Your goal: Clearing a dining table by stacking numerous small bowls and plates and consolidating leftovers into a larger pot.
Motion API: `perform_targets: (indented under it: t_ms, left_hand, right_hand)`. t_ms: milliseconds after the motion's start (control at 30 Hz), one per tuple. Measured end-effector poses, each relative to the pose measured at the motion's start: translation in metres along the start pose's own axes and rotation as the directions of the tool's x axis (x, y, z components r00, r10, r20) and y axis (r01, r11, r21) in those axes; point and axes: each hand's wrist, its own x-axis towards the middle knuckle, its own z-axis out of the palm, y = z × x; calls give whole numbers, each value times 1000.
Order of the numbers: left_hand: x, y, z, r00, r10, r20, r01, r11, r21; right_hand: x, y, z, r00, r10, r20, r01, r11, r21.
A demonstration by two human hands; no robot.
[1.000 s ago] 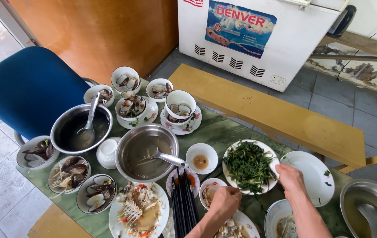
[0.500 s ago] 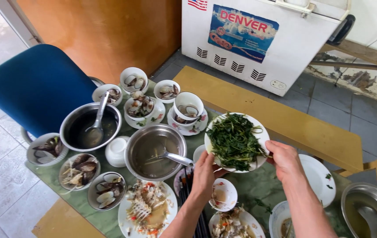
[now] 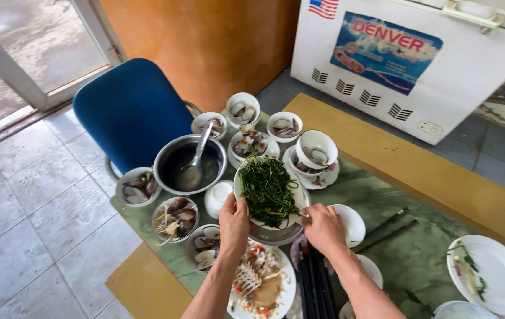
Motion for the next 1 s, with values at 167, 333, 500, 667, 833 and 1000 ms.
perform_targets:
  t_ms: [167, 333, 500, 667, 833, 1000]
  left_hand:
    - [20, -5, -37, 995, 55, -88, -41, 987, 155]
    - [18, 9, -45, 988, 50, -144, -13, 968, 251]
    - [4, 26, -45, 981, 50, -187, 38, 897, 440]
    - [-13, 46, -36, 983, 45, -179, 58, 844, 533]
    - [-20, 55, -29, 990, 17, -142, 65, 832, 550]
    - [-16, 42, -21, 999, 19, -26, -4, 874, 486]
  right_hand:
    - [8, -14, 35, 984, -161, 72, 176, 927, -331]
    - [21, -7, 41, 982, -189, 6, 175, 899, -401]
    - [2, -49, -27, 988, 72, 134, -34, 964, -265]
    - [-7, -38, -51, 960, 221, 170, -181, 958, -223]
    - [-43, -62, -104, 943, 300, 143, -318, 940, 125]
    - [-64, -96, -97, 968, 138, 208, -245, 688, 683]
